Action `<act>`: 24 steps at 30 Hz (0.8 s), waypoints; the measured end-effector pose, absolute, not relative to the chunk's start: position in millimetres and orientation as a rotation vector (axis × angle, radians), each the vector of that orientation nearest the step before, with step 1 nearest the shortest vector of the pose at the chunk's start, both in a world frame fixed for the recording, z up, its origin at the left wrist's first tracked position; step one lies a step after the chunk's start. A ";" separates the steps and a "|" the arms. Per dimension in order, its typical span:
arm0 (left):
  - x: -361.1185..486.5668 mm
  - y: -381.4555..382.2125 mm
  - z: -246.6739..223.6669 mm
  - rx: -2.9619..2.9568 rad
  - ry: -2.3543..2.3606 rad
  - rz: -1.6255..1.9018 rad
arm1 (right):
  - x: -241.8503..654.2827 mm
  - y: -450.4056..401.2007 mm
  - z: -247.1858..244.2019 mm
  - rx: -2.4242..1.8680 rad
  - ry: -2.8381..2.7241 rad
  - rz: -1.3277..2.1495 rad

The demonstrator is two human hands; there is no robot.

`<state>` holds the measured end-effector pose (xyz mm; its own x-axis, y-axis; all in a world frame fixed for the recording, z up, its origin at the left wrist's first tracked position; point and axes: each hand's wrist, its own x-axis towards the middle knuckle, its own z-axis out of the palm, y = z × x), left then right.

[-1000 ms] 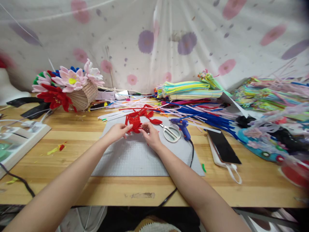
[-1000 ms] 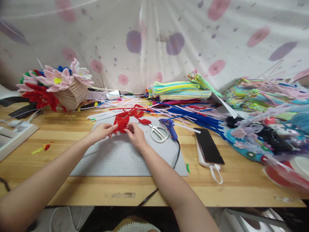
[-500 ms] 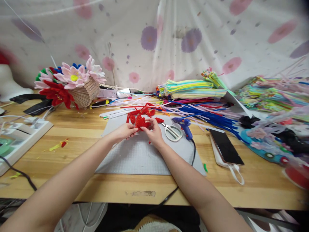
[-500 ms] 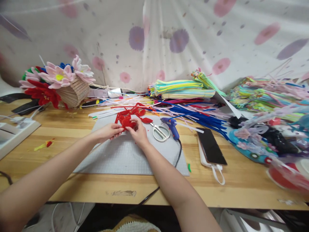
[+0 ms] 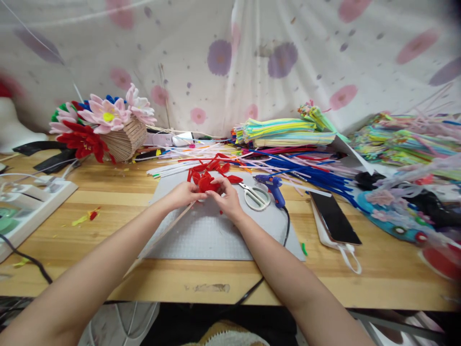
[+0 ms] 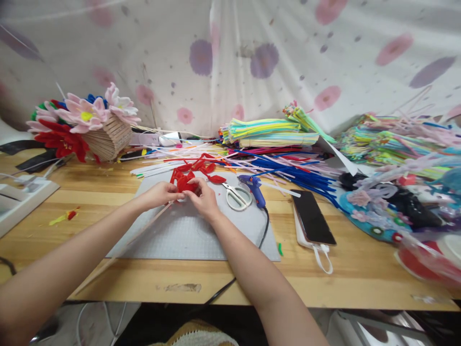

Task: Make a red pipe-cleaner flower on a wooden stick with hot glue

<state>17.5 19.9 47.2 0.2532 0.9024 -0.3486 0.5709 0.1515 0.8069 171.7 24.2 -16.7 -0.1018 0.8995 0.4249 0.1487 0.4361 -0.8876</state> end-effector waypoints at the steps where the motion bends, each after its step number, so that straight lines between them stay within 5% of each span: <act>1: 16.1 21.6 44.9 1.541 1.454 0.416 | 171.3 23.9 -17.3 -0.932 -1.569 0.839; 24: -11.5 13.1 64.7 2.556 1.957 0.021 | 176.7 23.6 -16.7 -0.965 -1.752 0.625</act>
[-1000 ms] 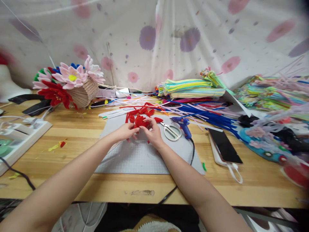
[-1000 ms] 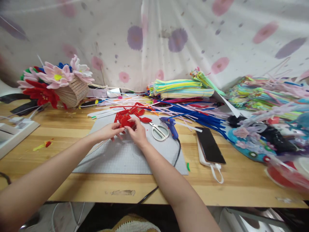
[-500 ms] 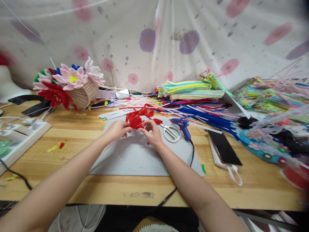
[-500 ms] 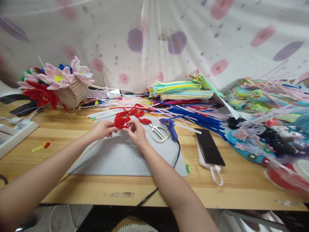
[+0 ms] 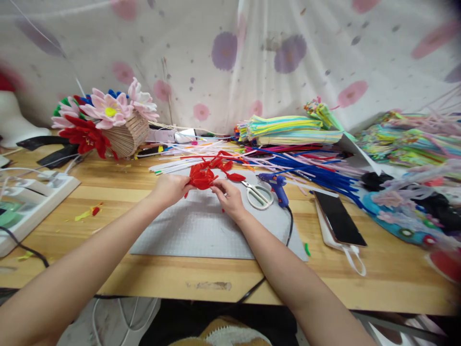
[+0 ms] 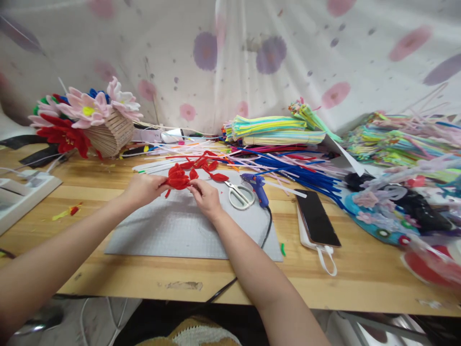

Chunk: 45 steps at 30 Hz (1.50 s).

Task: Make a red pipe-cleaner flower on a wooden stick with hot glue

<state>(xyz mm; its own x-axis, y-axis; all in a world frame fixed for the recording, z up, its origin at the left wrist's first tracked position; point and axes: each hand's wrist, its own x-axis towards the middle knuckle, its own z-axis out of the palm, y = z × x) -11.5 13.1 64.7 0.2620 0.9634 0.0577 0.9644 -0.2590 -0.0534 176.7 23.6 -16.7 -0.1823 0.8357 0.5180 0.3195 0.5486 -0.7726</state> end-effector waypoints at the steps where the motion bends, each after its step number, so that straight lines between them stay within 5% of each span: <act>1: -12.3 12.8 64.9 -2.392 -1.881 -0.026 | 176.2 23.4 -16.4 -0.981 -1.799 0.567; 13: 2.0 12.3 57.5 -2.322 -1.862 0.027 | 170.2 25.1 -16.7 -1.414 -1.967 0.342; 21: 7.0 10.3 48.9 -2.399 -1.831 0.028 | 172.1 25.2 -20.7 -1.353 -1.641 0.742; 32: 5.1 32.7 59.6 -2.285 -2.094 -0.071 | 174.1 34.1 -27.1 -1.407 -1.622 0.740; 36: -9.7 37.5 63.3 -2.457 -2.310 -0.445 | 180.5 39.2 -28.8 -1.399 -1.537 0.824; 45: 10.4 22.7 46.9 -2.448 -3.020 -1.875 | 181.9 43.5 -38.5 -1.367 -1.421 0.923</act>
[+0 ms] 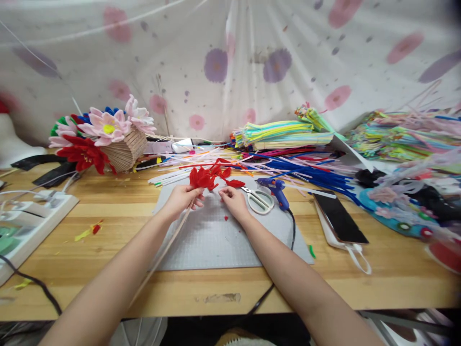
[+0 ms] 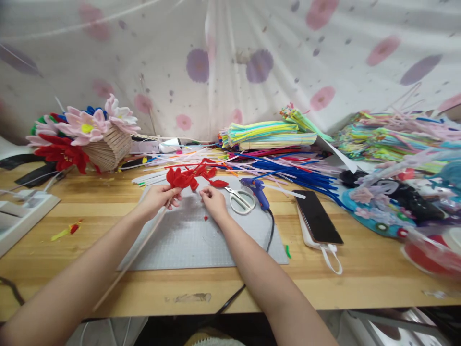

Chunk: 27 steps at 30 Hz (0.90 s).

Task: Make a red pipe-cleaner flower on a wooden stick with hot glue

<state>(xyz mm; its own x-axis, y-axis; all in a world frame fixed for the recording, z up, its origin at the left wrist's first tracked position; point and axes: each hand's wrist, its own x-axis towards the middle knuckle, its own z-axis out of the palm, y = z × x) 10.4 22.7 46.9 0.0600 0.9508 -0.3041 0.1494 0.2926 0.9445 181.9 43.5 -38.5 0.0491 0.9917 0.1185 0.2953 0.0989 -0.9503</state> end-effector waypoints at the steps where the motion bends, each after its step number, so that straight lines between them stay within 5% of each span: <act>1: 10.8 22.0 46.9 1.028 1.322 0.864 | 181.8 43.5 -39.0 -1.359 -1.415 0.935; 9: 10.8 22.8 34.7 0.421 1.096 0.900 | 183.6 45.2 -34.6 -1.298 -1.223 1.044; 27: -7.6 16.6 21.9 0.430 0.868 0.883 | 183.9 38.7 -26.1 -1.249 -1.276 1.031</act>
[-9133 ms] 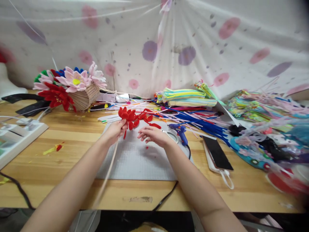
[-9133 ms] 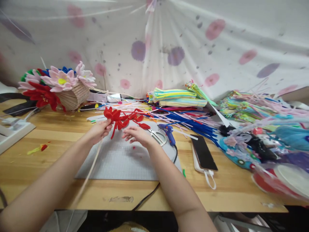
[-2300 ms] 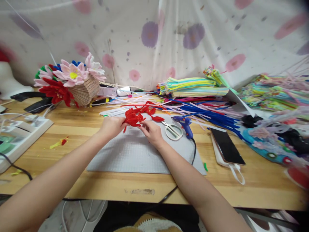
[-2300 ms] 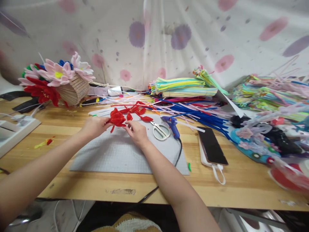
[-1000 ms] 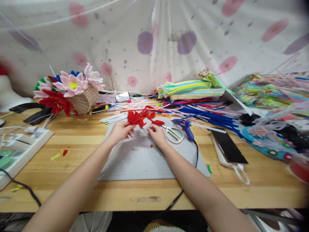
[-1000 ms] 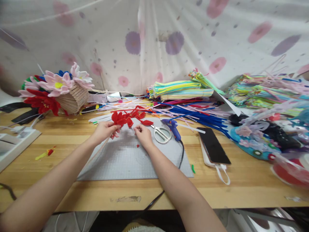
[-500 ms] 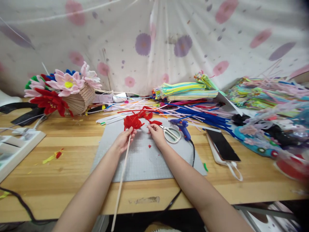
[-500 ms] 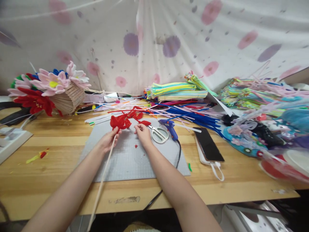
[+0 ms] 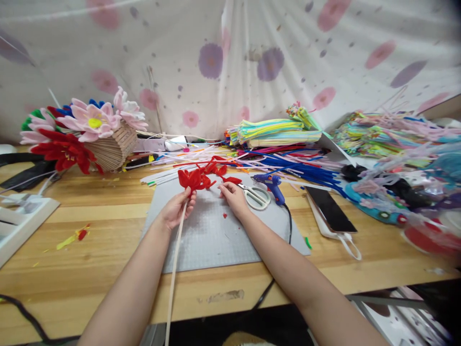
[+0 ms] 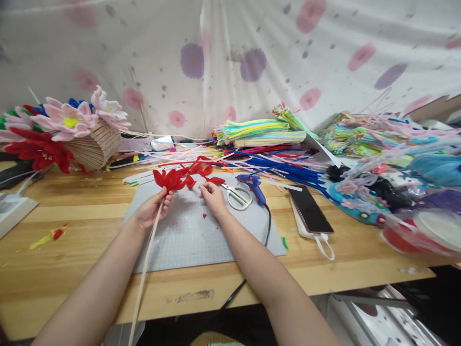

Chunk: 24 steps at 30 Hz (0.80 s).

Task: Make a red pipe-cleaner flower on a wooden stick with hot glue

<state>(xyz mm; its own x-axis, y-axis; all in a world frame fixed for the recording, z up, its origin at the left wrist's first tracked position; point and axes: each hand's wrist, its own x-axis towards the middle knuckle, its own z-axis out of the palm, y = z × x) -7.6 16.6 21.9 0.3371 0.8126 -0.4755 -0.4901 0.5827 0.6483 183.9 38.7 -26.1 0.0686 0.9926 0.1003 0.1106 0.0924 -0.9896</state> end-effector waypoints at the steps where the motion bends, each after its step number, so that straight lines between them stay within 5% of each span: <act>1: -7.8 15.5 24.0 0.428 0.831 0.871 | 184.0 38.2 -25.7 -1.248 -1.278 1.025; 11: -12.0 13.1 31.6 0.341 0.614 0.954 | 185.9 44.5 -28.2 -1.208 -1.258 1.140; 16: -19.6 16.9 28.4 0.276 0.499 1.075 | 208.7 38.2 -16.9 -1.157 -1.695 1.285; 24: -24.6 20.7 18.6 0.120 0.342 1.107 | 228.5 12.6 -12.4 -1.145 -2.286 0.899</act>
